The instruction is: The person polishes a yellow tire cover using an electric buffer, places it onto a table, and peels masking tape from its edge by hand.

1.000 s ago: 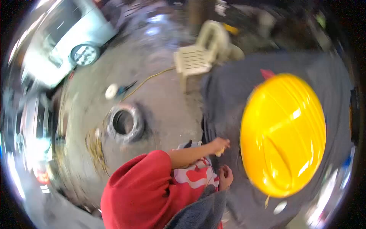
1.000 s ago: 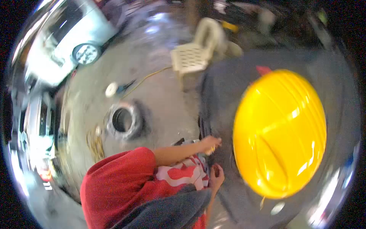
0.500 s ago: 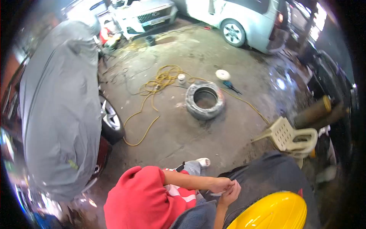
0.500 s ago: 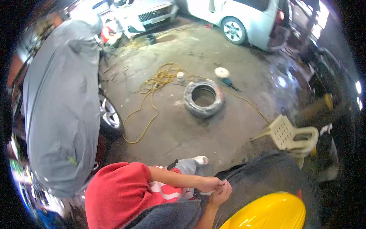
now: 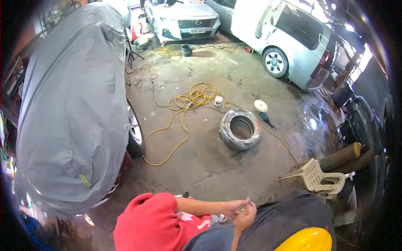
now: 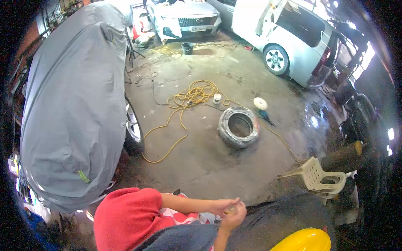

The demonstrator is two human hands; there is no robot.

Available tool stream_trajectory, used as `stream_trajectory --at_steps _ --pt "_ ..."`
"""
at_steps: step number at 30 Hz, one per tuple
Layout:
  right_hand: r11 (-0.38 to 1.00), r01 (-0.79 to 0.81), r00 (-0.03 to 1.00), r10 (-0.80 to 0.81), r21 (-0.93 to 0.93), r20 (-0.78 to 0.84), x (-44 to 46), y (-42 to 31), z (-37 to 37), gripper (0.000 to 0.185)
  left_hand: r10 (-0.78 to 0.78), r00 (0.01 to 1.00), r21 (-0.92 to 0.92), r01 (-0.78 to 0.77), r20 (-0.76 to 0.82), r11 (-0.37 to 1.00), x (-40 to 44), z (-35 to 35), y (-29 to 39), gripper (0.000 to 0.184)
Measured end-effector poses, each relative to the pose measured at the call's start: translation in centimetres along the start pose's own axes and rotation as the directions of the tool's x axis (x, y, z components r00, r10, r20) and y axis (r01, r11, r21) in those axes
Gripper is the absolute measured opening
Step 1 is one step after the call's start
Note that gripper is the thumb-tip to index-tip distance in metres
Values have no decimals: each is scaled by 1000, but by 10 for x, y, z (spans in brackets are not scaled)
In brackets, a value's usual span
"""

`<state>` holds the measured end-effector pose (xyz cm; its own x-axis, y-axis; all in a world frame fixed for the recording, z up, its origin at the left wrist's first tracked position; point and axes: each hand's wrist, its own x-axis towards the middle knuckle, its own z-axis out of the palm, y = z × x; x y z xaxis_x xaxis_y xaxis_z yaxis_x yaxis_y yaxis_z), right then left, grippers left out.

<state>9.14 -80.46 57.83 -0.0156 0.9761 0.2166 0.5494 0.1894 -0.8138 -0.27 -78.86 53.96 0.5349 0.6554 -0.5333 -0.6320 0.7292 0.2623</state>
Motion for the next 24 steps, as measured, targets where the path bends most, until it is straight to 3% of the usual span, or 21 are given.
stream_trajectory --at_steps 2,4,5,7,8,9,11,12,13,14,15,17,19,21,22,24 --pt "993 100 989 -92 -68 118 -33 -31 37 40 61 997 -90 -64 -36 994 -19 -46 -5 44" --pt "905 269 927 -150 -330 345 -63 -44 70 50 142 987 -218 -155 -77 964 -12 -121 -16 44" --pt "904 273 923 -150 -329 354 -79 -50 81 50 143 986 -227 -158 -81 961 -37 -125 -12 44" --pt "789 409 851 -149 -458 504 -103 -66 98 53 44 966 -260 -112 -254 959 -86 -134 -5 46" --pt "796 403 833 -114 -452 541 -110 -80 98 56 73 934 -208 -153 -348 966 -97 -142 -13 48" --pt "796 394 839 -108 -459 533 -116 -86 105 56 67 937 -203 -143 -343 969 -107 -150 -16 48" --pt "874 363 789 -104 -323 606 -132 -91 105 57 194 895 61 -185 -401 981 -127 -153 -26 49" --pt "894 362 775 -131 -265 619 -141 -92 102 59 229 859 231 -134 -458 964 -131 -154 -28 51" --pt "895 337 786 -97 -292 610 -149 -93 98 59 242 857 289 -115 -455 951 -137 -158 -25 52" --pt "964 210 773 -60 -164 632 -155 -94 91 61 244 862 352 -82 -444 932 -138 -167 -29 54" --pt "997 59 773 -18 -43 634 -163 -95 81 64 393 801 489 -147 -451 860 -120 -194 -40 54" --pt "994 -16 788 80 -109 611 -175 -91 60 62 661 617 748 -169 -428 642 -83 -250 -58 57" --pt "946 -150 765 294 -286 573 -200 -74 34 57 422 673 626 79 -607 776 -160 -220 0 53" --pt "873 -121 779 379 -473 500 -237 -42 9 53 400 787 432 -190 -470 882 -167 -248 6 44" --pt "852 -211 780 442 -479 442 -249 -41 -1 52 299 830 325 -152 -471 934 -173 -245 15 29" --pt "855 -324 862 443 -406 245 -286 -34 -14 51 88 929 291 22 -360 956 -168 -279 26 20"
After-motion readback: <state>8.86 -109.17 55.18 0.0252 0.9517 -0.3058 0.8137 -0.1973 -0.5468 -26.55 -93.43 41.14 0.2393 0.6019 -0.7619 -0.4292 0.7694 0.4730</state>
